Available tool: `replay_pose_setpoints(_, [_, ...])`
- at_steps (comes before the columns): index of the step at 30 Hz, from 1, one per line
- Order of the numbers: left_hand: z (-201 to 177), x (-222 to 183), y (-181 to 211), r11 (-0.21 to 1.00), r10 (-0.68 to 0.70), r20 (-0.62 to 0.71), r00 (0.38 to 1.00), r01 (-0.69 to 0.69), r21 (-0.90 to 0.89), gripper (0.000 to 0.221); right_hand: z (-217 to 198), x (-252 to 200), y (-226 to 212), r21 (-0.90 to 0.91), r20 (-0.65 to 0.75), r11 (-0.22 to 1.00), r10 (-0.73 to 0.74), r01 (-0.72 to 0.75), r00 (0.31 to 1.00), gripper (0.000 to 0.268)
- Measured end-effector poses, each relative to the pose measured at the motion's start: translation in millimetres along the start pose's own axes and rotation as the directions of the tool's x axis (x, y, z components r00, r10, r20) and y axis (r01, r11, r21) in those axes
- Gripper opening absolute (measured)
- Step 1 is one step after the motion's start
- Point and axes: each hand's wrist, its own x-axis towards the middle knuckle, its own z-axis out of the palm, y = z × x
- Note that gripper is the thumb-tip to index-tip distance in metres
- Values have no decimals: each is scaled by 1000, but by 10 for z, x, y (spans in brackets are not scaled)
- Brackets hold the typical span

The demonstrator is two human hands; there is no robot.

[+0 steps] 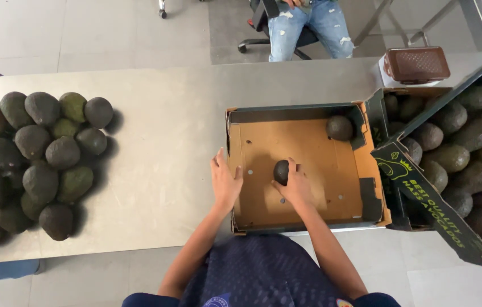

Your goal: Sorting avocados from a pile into cardboard boxes on a stainless steel table.

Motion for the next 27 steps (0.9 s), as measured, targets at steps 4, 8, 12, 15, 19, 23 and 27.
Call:
replay_pose_setpoints(4, [-96, -46, 189, 977, 198, -111, 974, -187, 107, 74, -77, 11, -9, 42, 21, 999, 33, -34, 999, 98])
replay_pose_setpoints(8, [-142, -152, 331, 840, 519, -76, 851, -492, 228, 57, -38, 43, 65, 68, 20, 996, 52, -53, 998, 99])
replay_pose_setpoints(12, [87, -386, 234, 934, 356, 112, 928, -351, -64, 46, 65, 91, 152, 82, -9, 995, 62, -61, 998, 98])
replay_pose_setpoints(15, [289, -456, 65, 932, -22, 381, 924, 157, -327, 53, 134, 166, 213, 255, -31, 964, 91, -80, 995, 86])
replay_pose_setpoints(19, [517, -494, -180, 841, -128, 503, 855, 363, -401, 61, 40, 122, 223, 549, 121, 796, 224, -253, 967, 72])
replay_pose_setpoints(23, [408, -525, -105, 680, -26, 546, 837, 416, -604, 61, -564, -239, -337, 700, 276, 638, 173, -321, 945, 68])
replay_pose_setpoints(27, [49, -475, 315, 144, -64, 762, 644, 762, -631, 60, -719, -415, -373, 770, 346, 554, 54, -316, 937, 61])
